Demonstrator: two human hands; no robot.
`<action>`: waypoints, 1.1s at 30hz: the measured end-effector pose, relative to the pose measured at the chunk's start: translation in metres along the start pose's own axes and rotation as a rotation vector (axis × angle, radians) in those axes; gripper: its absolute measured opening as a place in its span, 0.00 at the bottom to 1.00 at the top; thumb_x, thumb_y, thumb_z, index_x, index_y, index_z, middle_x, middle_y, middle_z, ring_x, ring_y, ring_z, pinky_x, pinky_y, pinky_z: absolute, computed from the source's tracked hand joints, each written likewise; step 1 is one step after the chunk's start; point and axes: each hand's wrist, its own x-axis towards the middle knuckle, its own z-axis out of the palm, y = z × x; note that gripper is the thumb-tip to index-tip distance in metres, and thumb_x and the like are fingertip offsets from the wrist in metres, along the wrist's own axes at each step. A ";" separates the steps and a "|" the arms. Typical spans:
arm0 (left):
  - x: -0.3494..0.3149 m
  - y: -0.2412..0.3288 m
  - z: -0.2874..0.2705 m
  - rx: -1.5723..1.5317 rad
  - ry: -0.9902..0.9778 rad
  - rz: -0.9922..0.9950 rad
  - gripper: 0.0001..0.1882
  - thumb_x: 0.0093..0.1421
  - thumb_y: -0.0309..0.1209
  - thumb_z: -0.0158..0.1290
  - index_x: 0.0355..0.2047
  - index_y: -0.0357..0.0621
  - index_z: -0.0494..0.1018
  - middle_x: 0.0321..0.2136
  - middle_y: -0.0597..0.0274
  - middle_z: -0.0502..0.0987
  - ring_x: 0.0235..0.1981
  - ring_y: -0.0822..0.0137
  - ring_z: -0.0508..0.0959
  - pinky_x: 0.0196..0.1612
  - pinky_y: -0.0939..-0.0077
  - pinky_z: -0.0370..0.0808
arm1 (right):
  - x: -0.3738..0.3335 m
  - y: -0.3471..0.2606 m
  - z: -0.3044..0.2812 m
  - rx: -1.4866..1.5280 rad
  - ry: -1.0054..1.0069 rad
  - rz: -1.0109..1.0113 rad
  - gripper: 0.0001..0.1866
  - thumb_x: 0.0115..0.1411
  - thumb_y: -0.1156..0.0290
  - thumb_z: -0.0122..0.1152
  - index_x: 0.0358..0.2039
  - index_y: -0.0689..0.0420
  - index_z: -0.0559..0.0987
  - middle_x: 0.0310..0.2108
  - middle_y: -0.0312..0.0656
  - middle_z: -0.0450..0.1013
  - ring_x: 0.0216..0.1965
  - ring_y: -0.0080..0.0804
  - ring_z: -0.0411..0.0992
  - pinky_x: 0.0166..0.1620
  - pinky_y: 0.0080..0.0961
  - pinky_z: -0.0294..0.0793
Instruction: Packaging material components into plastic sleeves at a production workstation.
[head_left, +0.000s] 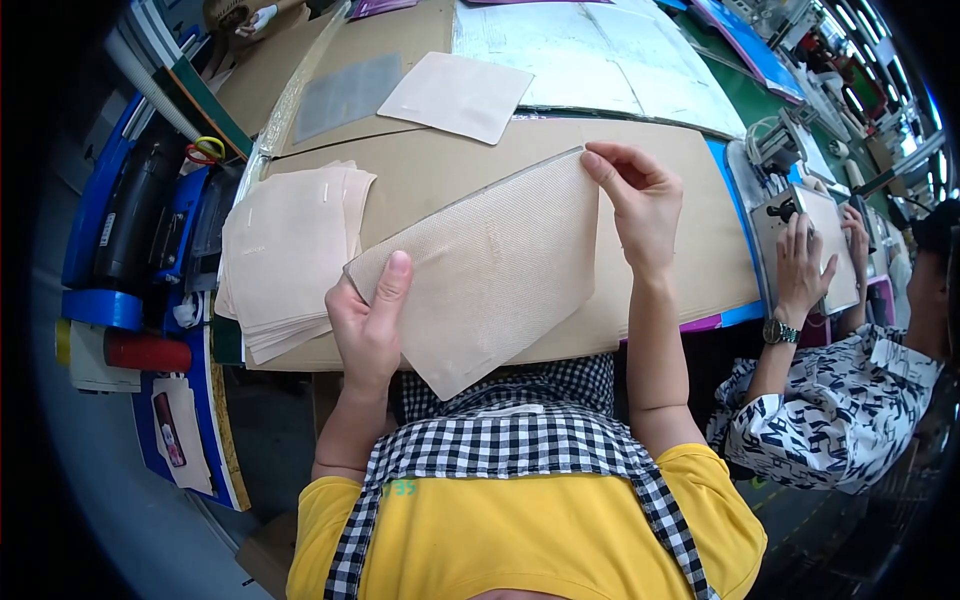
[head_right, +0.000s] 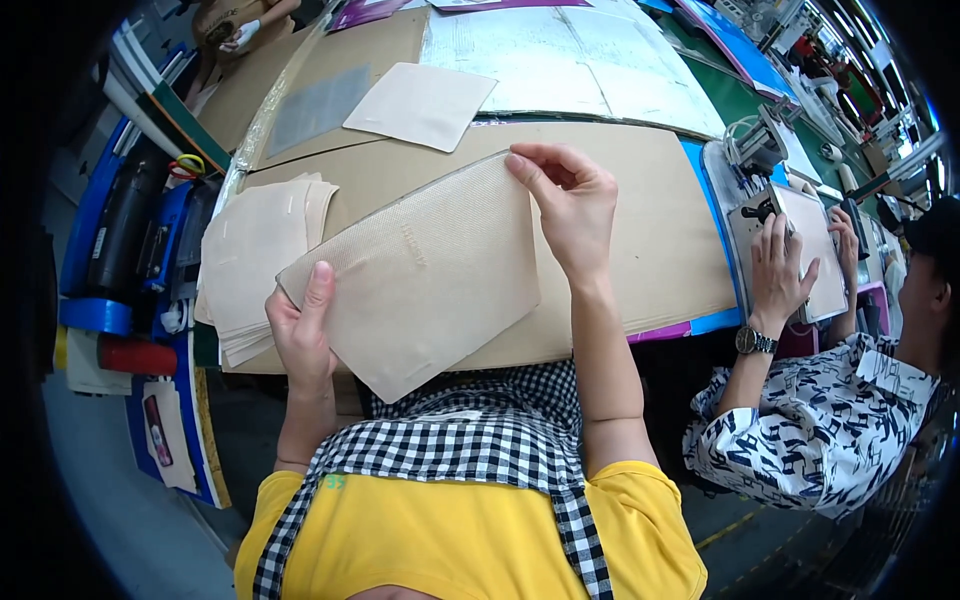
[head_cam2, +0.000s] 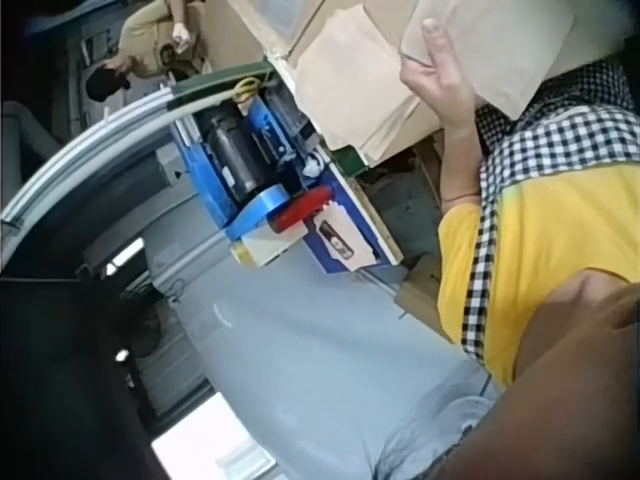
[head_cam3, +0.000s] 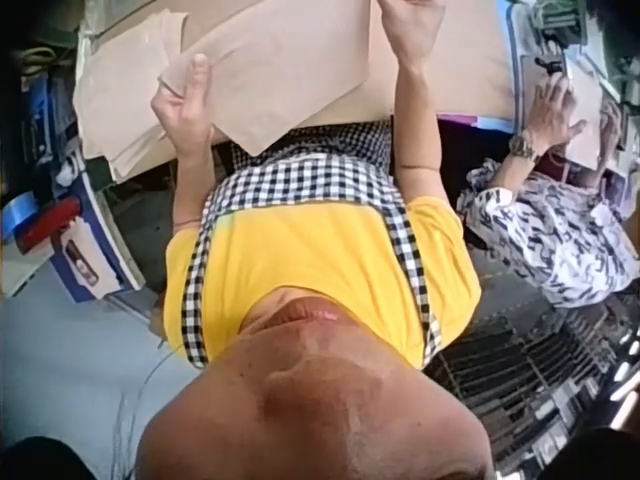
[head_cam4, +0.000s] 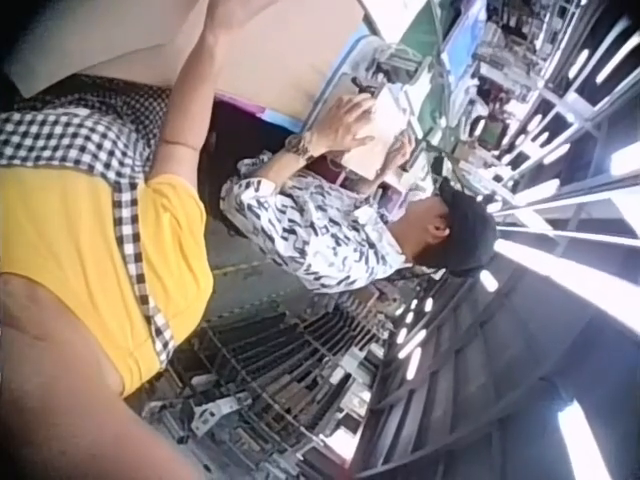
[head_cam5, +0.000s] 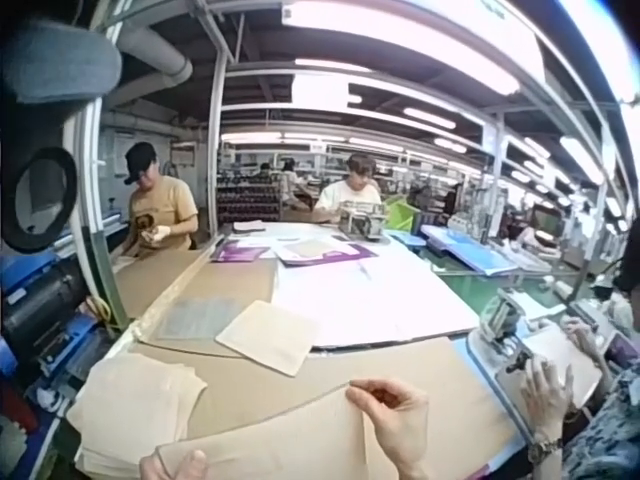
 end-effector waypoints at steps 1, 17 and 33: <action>0.000 0.000 -0.001 -0.002 -0.014 -0.002 0.15 0.64 0.32 0.51 0.21 0.39 0.70 0.16 0.71 0.69 0.17 0.79 0.63 0.22 0.86 0.61 | 0.000 0.001 0.001 0.002 0.002 0.005 0.07 0.55 0.74 0.66 0.34 0.61 0.83 0.28 0.41 0.78 0.27 0.23 0.71 0.34 0.13 0.74; 0.001 -0.018 -0.003 -0.190 0.323 -0.055 0.10 0.64 0.32 0.52 0.36 0.35 0.72 0.27 0.62 0.77 0.22 0.75 0.75 0.28 0.87 0.73 | -0.047 -0.016 0.063 -0.321 -0.116 -0.761 0.29 0.61 0.70 0.53 0.64 0.57 0.61 0.66 0.52 0.52 0.66 0.47 0.53 0.65 0.41 0.58; 0.047 -0.028 -0.047 -0.413 0.160 -0.157 0.23 0.63 0.33 0.54 0.53 0.31 0.64 0.42 0.50 0.76 0.35 0.68 0.79 0.37 0.82 0.77 | 0.012 0.013 -0.012 0.393 -0.671 0.430 0.32 0.64 0.57 0.52 0.61 0.68 0.62 0.53 0.53 0.69 0.46 0.33 0.73 0.49 0.22 0.73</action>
